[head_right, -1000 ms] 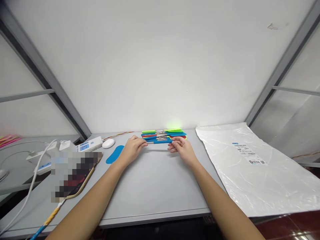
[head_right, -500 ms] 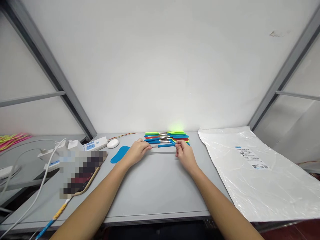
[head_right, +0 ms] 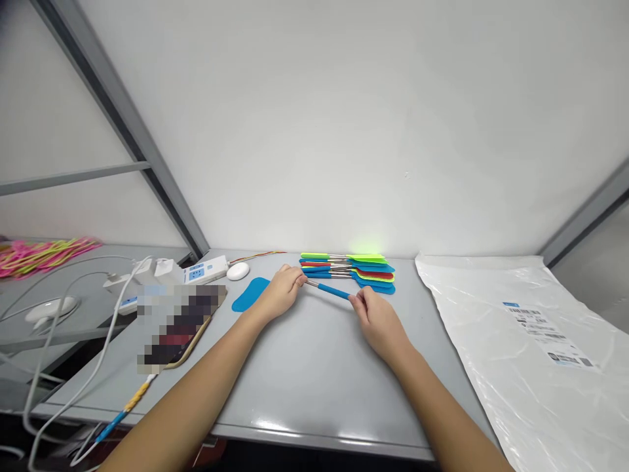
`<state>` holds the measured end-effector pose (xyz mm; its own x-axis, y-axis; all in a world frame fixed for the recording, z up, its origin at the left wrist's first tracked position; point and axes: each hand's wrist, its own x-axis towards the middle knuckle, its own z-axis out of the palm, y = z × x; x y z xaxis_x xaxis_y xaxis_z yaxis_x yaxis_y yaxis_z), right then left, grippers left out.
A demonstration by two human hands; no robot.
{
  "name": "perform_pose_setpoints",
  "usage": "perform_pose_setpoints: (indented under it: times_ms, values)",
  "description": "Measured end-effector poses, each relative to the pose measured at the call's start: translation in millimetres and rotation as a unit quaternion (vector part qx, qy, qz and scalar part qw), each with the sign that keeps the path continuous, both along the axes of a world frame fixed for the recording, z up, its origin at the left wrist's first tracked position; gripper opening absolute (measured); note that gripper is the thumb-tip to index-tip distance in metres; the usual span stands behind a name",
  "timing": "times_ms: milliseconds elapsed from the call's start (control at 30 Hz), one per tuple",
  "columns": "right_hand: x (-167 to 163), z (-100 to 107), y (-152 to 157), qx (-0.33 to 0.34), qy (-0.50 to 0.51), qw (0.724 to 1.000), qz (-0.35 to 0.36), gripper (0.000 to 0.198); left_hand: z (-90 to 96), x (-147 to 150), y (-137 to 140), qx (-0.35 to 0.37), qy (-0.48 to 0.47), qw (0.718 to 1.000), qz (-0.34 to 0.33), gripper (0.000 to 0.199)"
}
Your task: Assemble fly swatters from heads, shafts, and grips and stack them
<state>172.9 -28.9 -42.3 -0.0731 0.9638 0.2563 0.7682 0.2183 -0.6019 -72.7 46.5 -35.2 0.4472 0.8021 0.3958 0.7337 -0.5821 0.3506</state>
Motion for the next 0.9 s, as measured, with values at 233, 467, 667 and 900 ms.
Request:
perform_pose_setpoints:
  times_ms: [233, 467, 667, 900]
  values:
    - [-7.2, 3.6, -6.1, -0.013, 0.091, 0.996, 0.02, 0.032, 0.6, 0.9, 3.8, -0.009, -0.018, 1.0, -0.002, 0.035]
    - [-9.9, 1.5, -7.8, -0.001, 0.125, 0.992, 0.012, 0.032, -2.0, 4.3, 2.4, -0.027, -0.032, 0.999, 0.008, 0.035]
    - [-7.7, -8.3, -1.3, -0.025, 0.099, 0.995, 0.02, 0.032, 6.2, -0.5, -2.5, 0.008, -0.006, 1.0, 0.022, 0.033]
    - [0.7, -13.0, 2.7, -0.072, 0.008, 0.996, 0.057, 0.03, 17.9, -6.5, -7.0, 0.055, 0.058, 0.997, 0.021, 0.032]
